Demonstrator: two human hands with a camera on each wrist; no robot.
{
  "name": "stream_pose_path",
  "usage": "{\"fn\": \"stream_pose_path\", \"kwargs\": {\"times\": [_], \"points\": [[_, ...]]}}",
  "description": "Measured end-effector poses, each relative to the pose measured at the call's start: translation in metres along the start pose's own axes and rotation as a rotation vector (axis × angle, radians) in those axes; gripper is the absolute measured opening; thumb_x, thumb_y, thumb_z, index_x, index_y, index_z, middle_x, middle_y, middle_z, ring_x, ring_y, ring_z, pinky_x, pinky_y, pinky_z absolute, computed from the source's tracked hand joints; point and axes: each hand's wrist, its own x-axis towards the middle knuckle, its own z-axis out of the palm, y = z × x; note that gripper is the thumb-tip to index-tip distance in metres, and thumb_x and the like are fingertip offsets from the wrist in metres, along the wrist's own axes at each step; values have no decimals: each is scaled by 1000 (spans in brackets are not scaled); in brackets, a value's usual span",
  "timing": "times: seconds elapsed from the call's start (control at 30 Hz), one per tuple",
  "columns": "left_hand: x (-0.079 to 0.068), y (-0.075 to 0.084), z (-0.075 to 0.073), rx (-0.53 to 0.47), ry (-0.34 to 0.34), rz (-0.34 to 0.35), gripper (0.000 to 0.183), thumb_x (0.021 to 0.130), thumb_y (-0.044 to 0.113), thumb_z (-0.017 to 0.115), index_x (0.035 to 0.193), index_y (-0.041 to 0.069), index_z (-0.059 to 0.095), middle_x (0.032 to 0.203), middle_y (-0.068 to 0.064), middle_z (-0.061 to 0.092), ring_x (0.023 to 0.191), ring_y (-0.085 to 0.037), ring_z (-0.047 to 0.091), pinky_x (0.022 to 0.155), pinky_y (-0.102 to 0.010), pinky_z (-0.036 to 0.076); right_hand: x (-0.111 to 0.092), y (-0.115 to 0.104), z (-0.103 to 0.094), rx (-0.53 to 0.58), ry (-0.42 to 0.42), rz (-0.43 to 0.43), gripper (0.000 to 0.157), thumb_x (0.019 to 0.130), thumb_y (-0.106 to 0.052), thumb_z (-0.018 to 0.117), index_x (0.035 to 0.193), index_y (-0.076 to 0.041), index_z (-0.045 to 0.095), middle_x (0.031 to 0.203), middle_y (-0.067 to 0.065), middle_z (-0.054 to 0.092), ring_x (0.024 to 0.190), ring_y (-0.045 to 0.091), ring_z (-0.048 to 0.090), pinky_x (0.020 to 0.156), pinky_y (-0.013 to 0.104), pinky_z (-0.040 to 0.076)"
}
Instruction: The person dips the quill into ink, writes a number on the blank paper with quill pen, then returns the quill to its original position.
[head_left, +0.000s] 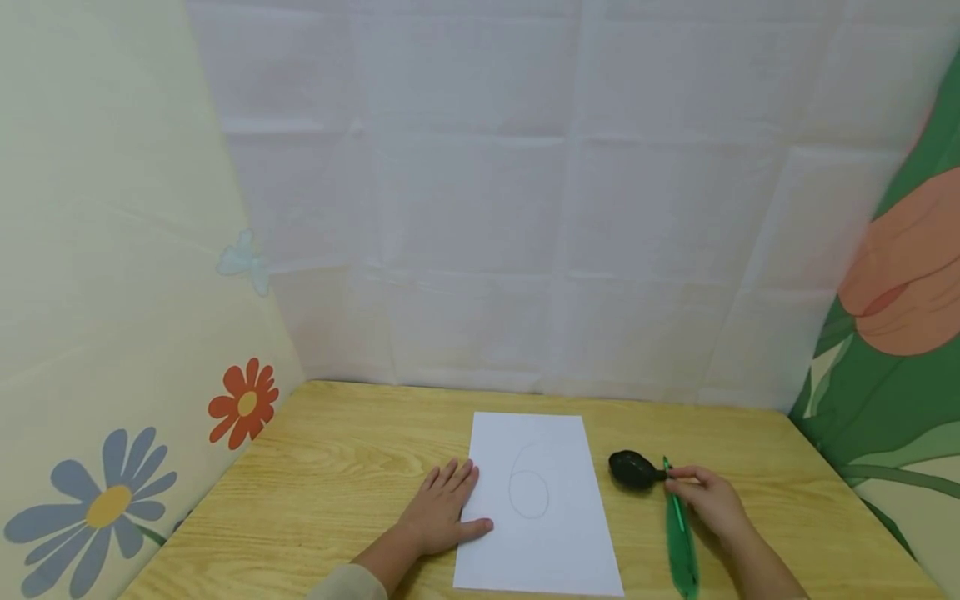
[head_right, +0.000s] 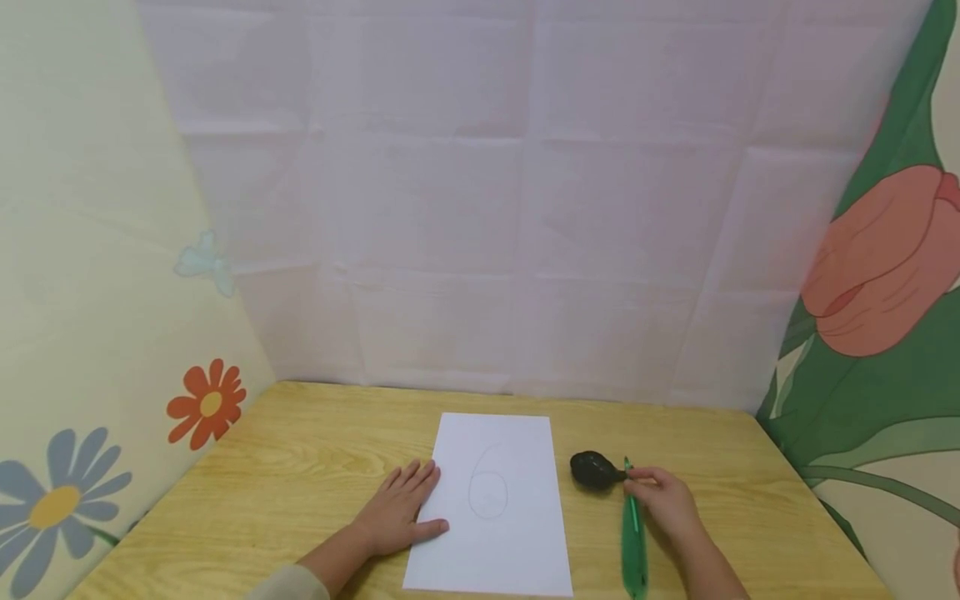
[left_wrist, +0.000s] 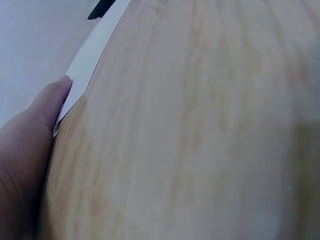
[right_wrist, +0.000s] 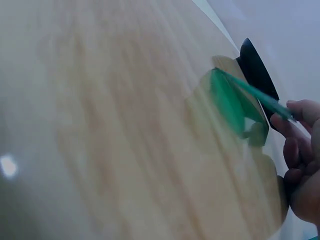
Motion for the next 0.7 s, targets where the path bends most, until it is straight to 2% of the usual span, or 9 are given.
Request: {"fn": "stream_pose_path", "kwargs": {"times": [0.13, 0.23, 0.37, 0.7], "points": [[2, -2, 2, 14, 0, -9, 95, 88, 74, 45, 154, 7, 30, 162, -10, 27, 152, -34, 17, 122, -56, 12, 1, 1, 0, -22, -11, 5, 47, 87, -30, 72, 118, 5, 63, 89, 2, 62, 78, 13, 49, 63, 23, 41], [2, -2, 3, 15, 0, -13, 95, 88, 74, 45, 154, 8, 29, 162, -10, 26, 152, -34, 16, 122, -56, 12, 3, 1, 0, -49, -17, 2, 48, 87, -32, 72, 117, 4, 64, 97, 12, 67, 84, 16, 55, 67, 23, 42], [0, 1, 0, -5, 3, -4, 95, 88, 73, 46, 154, 6, 30, 162, -11, 27, 151, -36, 17, 121, -57, 12, 4, 0, 0, -77, -20, -14, 47, 88, -34, 71, 116, 4, 66, 120, 25, 65, 102, 25, 59, 76, 25, 43], [-1, 2, -1, -17, 7, 0, 95, 88, 72, 46, 153, 4, 30, 161, -13, 27, 151, -38, 17, 120, -59, 12, 4, -2, 0, -85, -20, -8, 45, 90, -32, 68, 118, 3, 67, 115, 20, 69, 111, 36, 60, 88, 40, 48]]}}
